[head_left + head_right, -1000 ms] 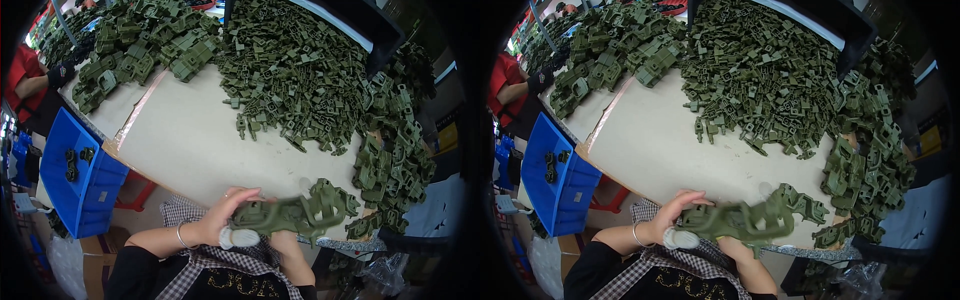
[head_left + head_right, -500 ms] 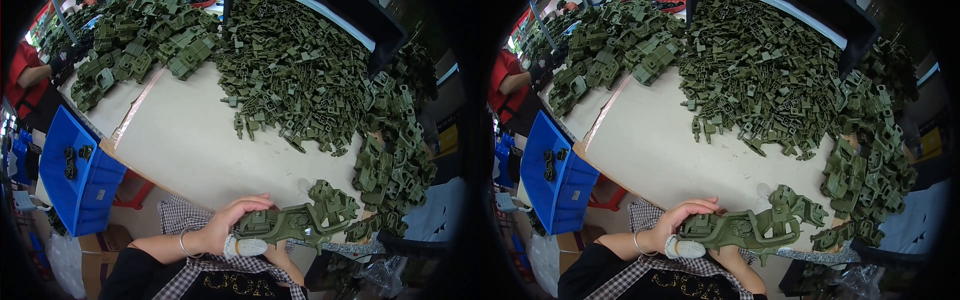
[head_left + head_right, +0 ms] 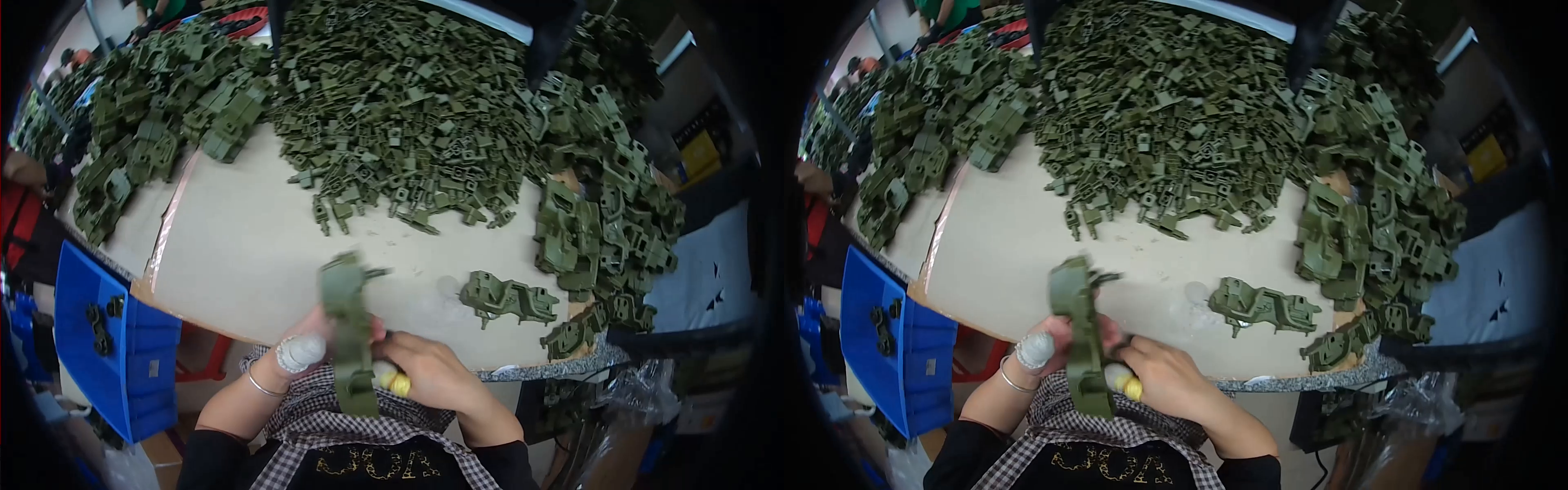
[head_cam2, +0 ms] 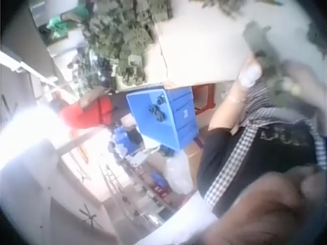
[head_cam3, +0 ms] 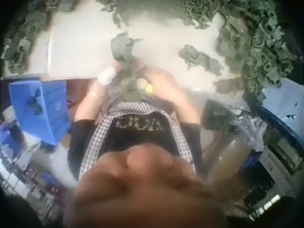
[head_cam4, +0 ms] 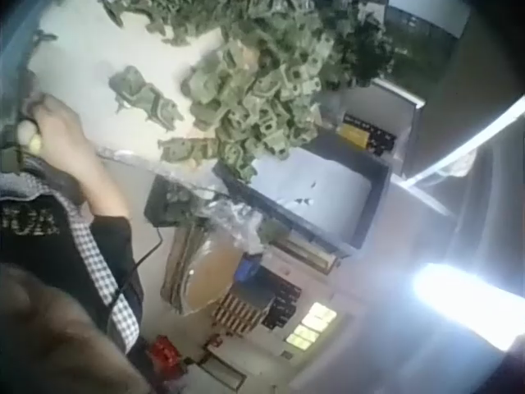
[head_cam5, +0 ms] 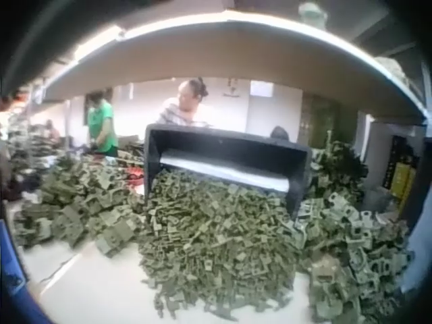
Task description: The person repeatedly picks up plastic toy pieces, snaps them together by hand to assemble toy components, and sets the assembled pieces aside on the work table.
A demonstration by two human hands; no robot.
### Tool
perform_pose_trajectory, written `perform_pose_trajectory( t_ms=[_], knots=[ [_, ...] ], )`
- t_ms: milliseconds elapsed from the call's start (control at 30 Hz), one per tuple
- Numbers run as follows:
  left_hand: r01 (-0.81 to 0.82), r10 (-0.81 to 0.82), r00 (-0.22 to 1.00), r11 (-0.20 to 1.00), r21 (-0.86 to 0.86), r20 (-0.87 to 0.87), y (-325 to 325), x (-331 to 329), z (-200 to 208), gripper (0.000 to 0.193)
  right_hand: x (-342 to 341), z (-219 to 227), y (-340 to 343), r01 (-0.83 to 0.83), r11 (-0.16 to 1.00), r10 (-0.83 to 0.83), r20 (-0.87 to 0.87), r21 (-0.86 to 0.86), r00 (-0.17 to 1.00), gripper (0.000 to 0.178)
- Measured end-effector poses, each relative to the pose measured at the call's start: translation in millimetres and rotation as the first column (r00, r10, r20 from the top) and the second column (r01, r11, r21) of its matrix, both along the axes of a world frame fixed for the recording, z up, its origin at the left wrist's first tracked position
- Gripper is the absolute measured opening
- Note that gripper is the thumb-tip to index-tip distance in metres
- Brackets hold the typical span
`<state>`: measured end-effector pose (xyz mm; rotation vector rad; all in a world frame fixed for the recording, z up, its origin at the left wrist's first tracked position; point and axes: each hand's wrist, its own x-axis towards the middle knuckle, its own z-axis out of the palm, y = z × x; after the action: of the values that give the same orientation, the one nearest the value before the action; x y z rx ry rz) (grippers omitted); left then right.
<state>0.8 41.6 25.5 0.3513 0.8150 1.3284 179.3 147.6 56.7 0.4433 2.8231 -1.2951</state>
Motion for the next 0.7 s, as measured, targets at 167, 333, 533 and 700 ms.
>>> perform_pose_trajectory(
  t_ms=[167,333,533,700],
  knots=[
    [-0.071,0.037,0.994,0.942,0.328,0.107,-11,8,-9,0.075,71,18,47,0.343,0.913,-0.279,-0.277,0.22,0.919,0.051],
    [-0.329,0.277,0.93,0.921,0.208,0.242,-8,2,-9,0.084,108,1,69,0.453,0.506,-0.586,-0.093,0.734,0.805,0.061],
    [-0.402,0.39,0.902,0.915,0.03,0.184,6,3,-10,0.075,62,-13,21,0.507,0.743,-0.481,-0.177,0.438,0.859,0.055],
    [-0.479,0.474,0.878,0.868,0.129,0.07,-2,5,-12,0.071,43,-16,-1,0.575,0.815,-0.541,-0.436,-0.062,0.719,0.057]
  ],
)
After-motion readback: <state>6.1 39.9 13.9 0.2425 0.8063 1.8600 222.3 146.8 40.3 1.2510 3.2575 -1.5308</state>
